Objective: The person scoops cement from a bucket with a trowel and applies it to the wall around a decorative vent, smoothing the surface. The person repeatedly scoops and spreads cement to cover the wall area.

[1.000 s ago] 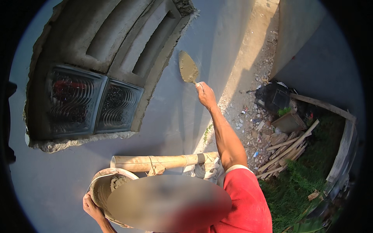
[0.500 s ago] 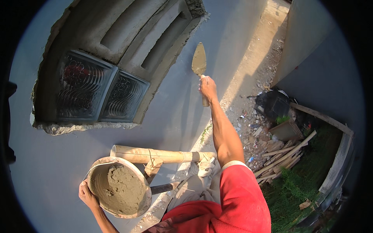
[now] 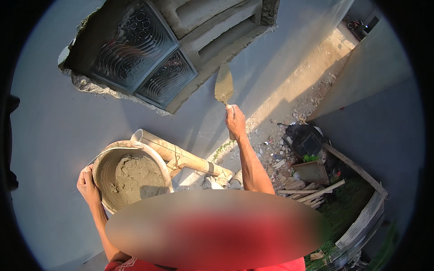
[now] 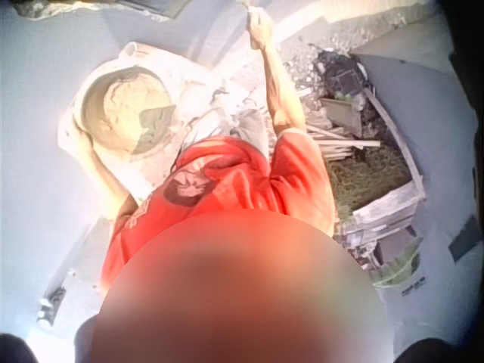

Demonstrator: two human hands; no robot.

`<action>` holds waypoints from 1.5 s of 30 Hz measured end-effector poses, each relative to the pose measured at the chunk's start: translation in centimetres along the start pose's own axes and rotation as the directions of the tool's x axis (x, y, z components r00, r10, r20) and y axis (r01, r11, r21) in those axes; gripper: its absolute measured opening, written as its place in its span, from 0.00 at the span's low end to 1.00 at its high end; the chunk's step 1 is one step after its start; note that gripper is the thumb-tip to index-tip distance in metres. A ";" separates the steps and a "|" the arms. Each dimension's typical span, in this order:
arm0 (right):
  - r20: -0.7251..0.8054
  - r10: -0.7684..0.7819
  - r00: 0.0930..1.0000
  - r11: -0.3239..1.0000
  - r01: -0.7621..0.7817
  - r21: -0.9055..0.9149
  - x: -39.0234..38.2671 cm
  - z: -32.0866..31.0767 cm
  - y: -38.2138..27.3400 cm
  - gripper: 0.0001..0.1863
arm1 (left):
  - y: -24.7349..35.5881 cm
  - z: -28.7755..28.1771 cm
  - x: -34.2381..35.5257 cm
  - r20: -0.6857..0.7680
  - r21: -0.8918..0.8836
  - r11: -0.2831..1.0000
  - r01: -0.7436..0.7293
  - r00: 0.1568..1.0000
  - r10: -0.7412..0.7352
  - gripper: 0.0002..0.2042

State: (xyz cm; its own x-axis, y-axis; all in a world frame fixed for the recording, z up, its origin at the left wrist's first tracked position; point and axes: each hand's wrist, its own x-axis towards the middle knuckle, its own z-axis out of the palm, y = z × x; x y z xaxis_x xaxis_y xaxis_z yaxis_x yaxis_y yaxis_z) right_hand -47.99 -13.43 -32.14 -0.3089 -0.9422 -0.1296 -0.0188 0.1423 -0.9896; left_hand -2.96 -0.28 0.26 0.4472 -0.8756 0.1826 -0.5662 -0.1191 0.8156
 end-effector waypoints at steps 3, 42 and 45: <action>-0.066 -0.100 0.993 0.974 0.084 -0.212 -1.8 0.8 -2.1 0.20 | 0.1 0.0 0.0 -0.003 0.064 0.997 -0.039 0.999 0.040 0.15; 0.388 -0.160 0.908 0.442 0.417 -0.794 -1.4 -4.1 -17.6 0.20 | 1.0 0.6 -0.3 -0.044 -0.005 0.998 0.057 0.997 -0.057 0.15; 0.300 -0.126 0.945 0.383 0.326 -0.864 3.2 -6.7 -17.0 0.20 | 1.0 0.6 -0.3 -0.039 -0.026 0.998 0.062 0.997 -0.063 0.15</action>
State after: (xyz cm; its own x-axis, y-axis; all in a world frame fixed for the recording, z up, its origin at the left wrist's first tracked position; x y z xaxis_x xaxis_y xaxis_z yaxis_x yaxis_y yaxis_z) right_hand -55.06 -16.83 -15.32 -0.0040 -0.9999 -0.0161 -0.9298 0.0096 -0.3680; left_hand -4.08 -0.39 0.65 0.5083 -0.8476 0.1524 -0.5193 -0.1605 0.8394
